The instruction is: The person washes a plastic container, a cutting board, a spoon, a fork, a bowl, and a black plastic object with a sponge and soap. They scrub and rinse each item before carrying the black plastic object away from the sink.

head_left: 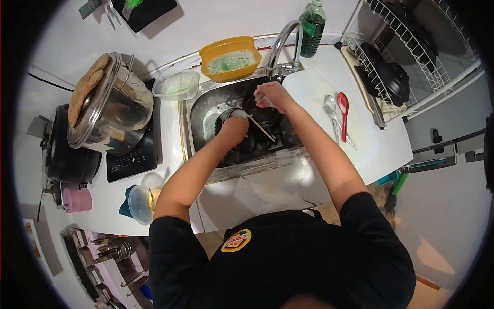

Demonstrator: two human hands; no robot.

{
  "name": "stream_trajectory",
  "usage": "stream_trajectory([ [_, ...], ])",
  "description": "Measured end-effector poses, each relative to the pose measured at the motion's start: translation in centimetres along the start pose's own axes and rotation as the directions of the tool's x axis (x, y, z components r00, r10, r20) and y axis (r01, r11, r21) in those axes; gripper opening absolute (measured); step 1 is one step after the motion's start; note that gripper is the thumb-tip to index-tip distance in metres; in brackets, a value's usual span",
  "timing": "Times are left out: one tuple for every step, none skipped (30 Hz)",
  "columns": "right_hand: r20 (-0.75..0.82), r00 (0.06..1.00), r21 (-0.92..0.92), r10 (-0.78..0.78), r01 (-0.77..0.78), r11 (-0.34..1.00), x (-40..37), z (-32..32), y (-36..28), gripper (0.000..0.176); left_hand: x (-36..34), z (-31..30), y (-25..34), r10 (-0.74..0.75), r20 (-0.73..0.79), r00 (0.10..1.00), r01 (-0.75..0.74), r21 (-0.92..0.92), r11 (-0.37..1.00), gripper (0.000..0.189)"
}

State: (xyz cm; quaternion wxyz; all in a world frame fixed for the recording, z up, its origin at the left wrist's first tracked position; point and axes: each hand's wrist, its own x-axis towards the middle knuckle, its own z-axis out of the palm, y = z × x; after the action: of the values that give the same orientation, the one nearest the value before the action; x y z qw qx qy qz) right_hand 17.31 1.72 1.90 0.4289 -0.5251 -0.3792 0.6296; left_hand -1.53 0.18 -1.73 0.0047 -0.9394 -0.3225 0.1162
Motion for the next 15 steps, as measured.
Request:
stream_trajectory([
  [0.004, 1.0, -0.004, -0.007, 0.007, 1.0, 0.0, 0.0, -0.1, 0.026, 0.3, 0.1, 0.0, -0.002, 0.004, 1.0, 0.002, 0.03, 1.0, 0.008],
  [0.027, 1.0, 0.0, -0.008, 0.008, 1.0, 0.1, 0.1, -0.2, 0.026, 0.7, 0.2, -0.1, -0.006, 0.004, 1.0, 0.005, 0.06, 0.998, 0.006],
  [0.049, 0.999, 0.004, -0.008, 0.008, 1.0, -0.2, 0.4, -0.5, 0.026, 1.1, 0.6, -0.1, -0.009, 0.005, 1.0, 0.009, 0.09, 0.996, 0.006],
  [0.07, 0.998, 0.008, -0.008, 0.008, 1.0, -0.5, 0.7, -0.9, 0.025, 1.7, 1.8, -0.4, 0.018, -0.029, 0.999, -0.014, 0.135, 0.991, 0.005],
  [0.073, 0.997, -0.001, -0.018, 0.018, 1.0, -0.8, 0.9, -1.3, 0.025, 2.3, 2.9, -0.9, 0.049, -0.063, 0.997, -0.037, 0.182, 0.983, 0.005],
  [0.074, 0.997, -0.006, -0.028, 0.029, 1.0, -1.2, 1.1, -1.7, 0.024, 2.2, 2.2, -0.9, 0.085, -0.094, 0.992, -0.062, 0.232, 0.971, 0.006],
  [0.072, 0.997, -0.009, -0.037, 0.038, 0.999, -1.6, 1.1, -2.0, 0.023, 2.0, 1.5, -1.1, 0.076, -0.063, 0.995, -0.06, 0.218, 0.974, 0.005],
  [0.067, 0.997, -0.025, -0.042, 0.044, 0.999, -1.7, 0.7, -1.9, 0.023, 1.6, 0.9, -1.4, 0.066, -0.029, 0.997, -0.059, 0.203, 0.977, 0.006],
  [0.064, 0.997, -0.043, -0.048, 0.05, 0.998, -1.5, 0.2, -1.6, 0.023, 0.9, -0.3, -1.6, 0.054, 0.005, 0.999, -0.054, 0.188, 0.981, 0.007],
  [0.065, 0.996, -0.06, -0.054, 0.058, 0.997, -1.3, -0.2, -1.3, 0.024, 0.4, -0.9, -2.2, -0.034, -0.073, 0.997, 0.039, 0.068, 0.997, 0.006],
  [0.032, 0.998, -0.079, -0.054, 0.057, 0.995, -1.2, -0.3, -0.8, 0.023, -0.1, -1.5, -3.3, -0.133, -0.139, 0.981, 0.126, -0.059, 0.99, 0.007],
  [0.001, 0.998, -0.099, -0.056, 0.055, 0.994, -1.2, -0.4, -0.3, 0.022, -0.6, -1.8, -4.5, -0.239, -0.192, 0.952, 0.202, -0.191, 0.96, 0.009],
  [-0.029, 0.998, -0.12, -0.058, 0.054, 0.991, -1.4, -0.2, -0.2, 0.022, -0.7, -1.5, -6.1, -0.338, -0.141, 0.931, 0.252, -0.424, 0.87, 0.01],
  [-0.051, 0.998, -0.162, -0.032, 0.023, 0.987, -1.5, 0.2, 0.0, 0.022, -0.8, -0.9, -7.8, -0.421, -0.068, 0.905, 0.288, -0.63, 0.721, 0.011],
  [-0.073, 0.997, -0.203, -0.008, -0.007, 0.979, -1.7, 0.8, 0.2, 0.024, -1.1, -1.3, -8.5, -0.483, 0.022, 0.875, 0.309, -0.793, 0.525, 0.013],
])
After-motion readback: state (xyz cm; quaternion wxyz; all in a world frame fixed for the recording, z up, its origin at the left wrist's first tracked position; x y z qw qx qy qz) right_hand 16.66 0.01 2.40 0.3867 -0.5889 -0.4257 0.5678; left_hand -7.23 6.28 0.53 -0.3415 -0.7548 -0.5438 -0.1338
